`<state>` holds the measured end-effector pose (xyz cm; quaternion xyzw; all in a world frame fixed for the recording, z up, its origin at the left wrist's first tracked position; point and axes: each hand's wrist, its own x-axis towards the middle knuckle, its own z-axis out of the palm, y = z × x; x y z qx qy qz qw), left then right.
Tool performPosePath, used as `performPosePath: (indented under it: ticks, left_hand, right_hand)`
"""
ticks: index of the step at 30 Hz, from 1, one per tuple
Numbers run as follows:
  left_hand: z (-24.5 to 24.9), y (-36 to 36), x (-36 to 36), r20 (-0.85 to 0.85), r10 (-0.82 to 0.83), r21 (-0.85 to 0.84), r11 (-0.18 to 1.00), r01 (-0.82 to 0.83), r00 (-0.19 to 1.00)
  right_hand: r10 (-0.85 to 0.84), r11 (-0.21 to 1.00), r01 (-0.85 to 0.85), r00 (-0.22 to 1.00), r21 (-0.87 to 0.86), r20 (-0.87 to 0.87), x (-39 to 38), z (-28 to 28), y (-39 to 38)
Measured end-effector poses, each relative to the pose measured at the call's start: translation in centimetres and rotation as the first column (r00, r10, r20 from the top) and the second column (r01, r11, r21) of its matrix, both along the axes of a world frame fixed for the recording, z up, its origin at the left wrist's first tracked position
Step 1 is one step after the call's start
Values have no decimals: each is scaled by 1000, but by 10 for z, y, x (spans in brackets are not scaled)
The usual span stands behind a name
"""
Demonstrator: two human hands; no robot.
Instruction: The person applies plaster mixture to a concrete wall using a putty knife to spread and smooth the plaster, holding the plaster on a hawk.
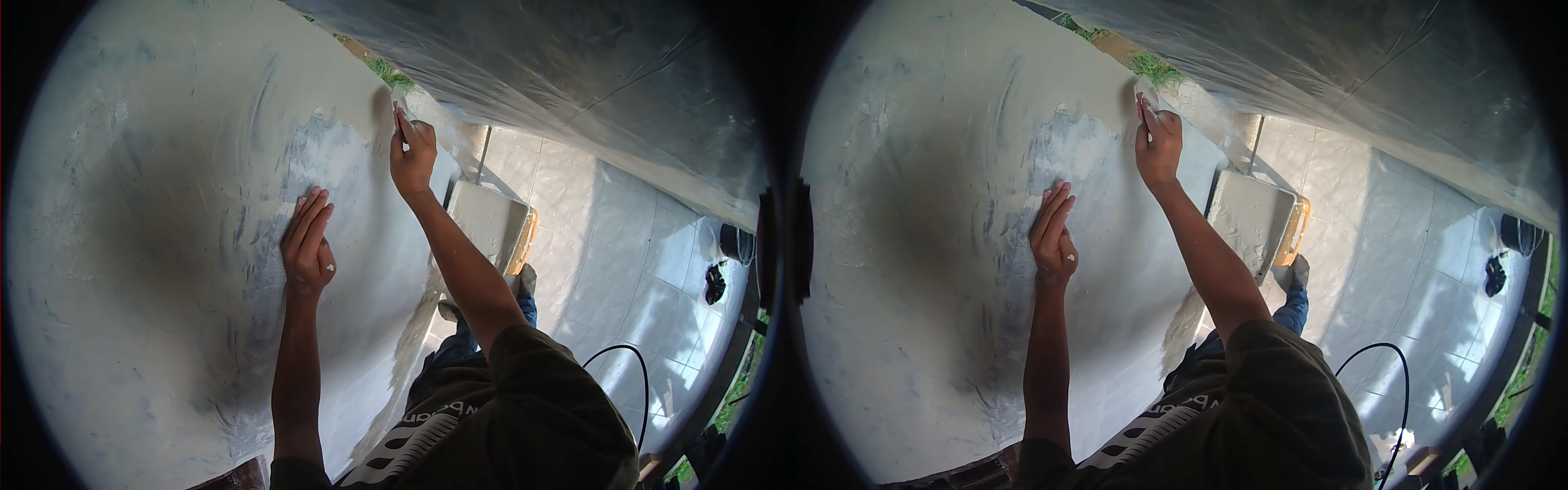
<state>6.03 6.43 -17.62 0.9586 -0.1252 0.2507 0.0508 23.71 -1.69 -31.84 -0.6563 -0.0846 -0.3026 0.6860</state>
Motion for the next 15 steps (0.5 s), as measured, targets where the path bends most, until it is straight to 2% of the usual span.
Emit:
performPosePath:
  ticks: [2,4,7,8,10,12,15]
  left_hand:
    - [0,-1,0,-9,4,12,1000,-4,1000]
    - [2,-2,1,-15,3,23,1000,-3,1000]
    - [3,-2,2,-30,8,19,1000,-7,1000]
    - [4,-3,2,-35,3,29,1000,-2,999]
    - [3,-3,3,-45,4,35,999,-3,999]
    - [3,-2,2,-63,14,54,998,-10,998]
    - [2,-1,2,-74,13,71,997,-7,997]
  right_hand:
    - [61,995,-64,997,-75,-50,21,-2,11]
    - [80,990,-82,997,-113,-23,6,-8,23]
    - [219,974,-220,976,-59,-18,-63,-7,13]
    - [253,967,-251,967,-43,40,-88,-11,6]
    - [287,957,-284,955,-50,74,-103,-16,-6]
    - [203,979,-203,979,9,-2,-89,-18,-12]
    - [19,999,-19,1000,28,-14,-20,-10,-6]
